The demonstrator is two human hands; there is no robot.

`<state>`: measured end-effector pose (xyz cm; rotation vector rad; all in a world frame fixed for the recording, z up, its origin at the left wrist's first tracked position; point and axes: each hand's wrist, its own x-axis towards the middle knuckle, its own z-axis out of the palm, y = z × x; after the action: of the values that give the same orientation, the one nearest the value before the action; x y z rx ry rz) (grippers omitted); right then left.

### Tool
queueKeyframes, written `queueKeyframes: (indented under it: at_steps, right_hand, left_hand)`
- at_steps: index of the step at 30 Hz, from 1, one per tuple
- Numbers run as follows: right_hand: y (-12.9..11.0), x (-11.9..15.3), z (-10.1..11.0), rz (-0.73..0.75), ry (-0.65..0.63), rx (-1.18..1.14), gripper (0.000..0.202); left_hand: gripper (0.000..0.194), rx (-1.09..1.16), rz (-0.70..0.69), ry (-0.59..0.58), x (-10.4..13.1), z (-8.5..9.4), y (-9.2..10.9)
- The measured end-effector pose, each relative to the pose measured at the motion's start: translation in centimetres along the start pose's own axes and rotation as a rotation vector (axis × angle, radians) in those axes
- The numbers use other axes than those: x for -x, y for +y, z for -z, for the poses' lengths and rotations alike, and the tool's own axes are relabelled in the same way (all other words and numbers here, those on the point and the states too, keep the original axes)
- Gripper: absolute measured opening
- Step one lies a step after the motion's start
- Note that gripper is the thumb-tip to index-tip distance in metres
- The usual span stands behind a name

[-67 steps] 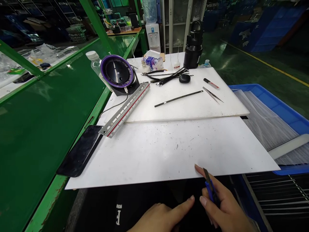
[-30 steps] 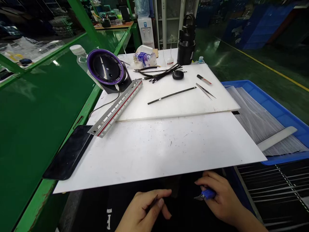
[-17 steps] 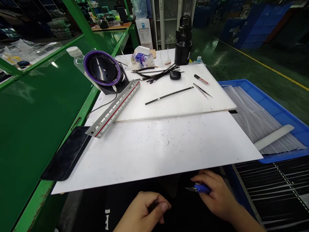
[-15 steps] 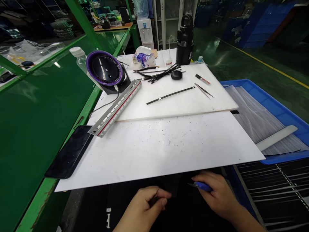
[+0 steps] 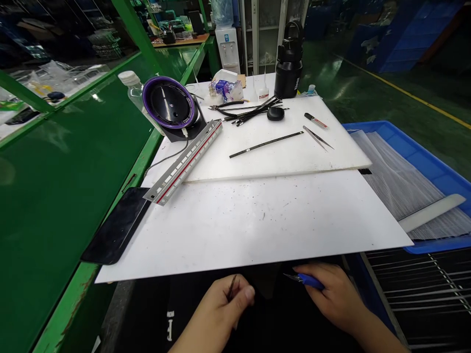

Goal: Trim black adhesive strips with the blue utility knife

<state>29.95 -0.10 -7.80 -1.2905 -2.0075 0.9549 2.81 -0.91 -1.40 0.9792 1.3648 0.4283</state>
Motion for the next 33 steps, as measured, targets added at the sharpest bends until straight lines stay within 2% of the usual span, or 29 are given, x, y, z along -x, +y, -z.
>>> queueKeyframes:
  at_steps: [4, 6, 10, 12, 17, 20, 23, 28, 33]
  right_hand:
    - [0.0, -0.1, 0.0, 0.001, 0.01, 0.008, 0.028]
    - [0.0, -0.1, -0.1, 0.002, 0.017, 0.015, 0.028]
    - [0.1, -0.1, -0.1, 0.007, 0.028, 0.023, 0.029]
    - [0.1, -0.1, -0.1, 0.016, 0.031, 0.028, 0.029]
    - [0.1, -0.3, 0.0, 0.029, 0.041, 0.049, 0.028]
    - [-0.1, -0.4, 0.0, 0.029, 0.042, 0.053, 0.028]
    - [0.0, -0.4, 0.1, 0.037, 0.037, 0.051, 0.028]
    - [0.2, -0.3, 0.0, 0.044, 0.042, 0.055, 0.029]
    - [0.5, -0.2, -0.2, 0.05, 0.062, 0.05, 0.029]
  left_hand:
    - [0.046, 0.211, -0.064, -0.19, 0.1, 0.7, -0.3]
    - [0.046, 0.284, -0.04, -0.262, 0.2, 0.8, -0.3]
    - [0.035, 0.26, 0.049, -0.18, -0.2, 0.4, -0.8]
    - [0.037, 0.184, 0.036, -0.128, -0.5, 0.2, -1.3]
    - [0.03, 0.126, -0.05, -0.094, -0.7, 0.3, -1.3]
    - [0.031, 0.143, -0.028, -0.124, -0.4, 0.4, -0.6]
    - [0.04, 0.155, 0.039, -0.194, -0.2, 0.2, -0.2]
    - [0.03, 0.067, -0.073, -0.185, -0.2, 0.0, 0.0]
    - [0.028, 0.119, 0.017, -0.185, -0.4, 0.0, 0.0]
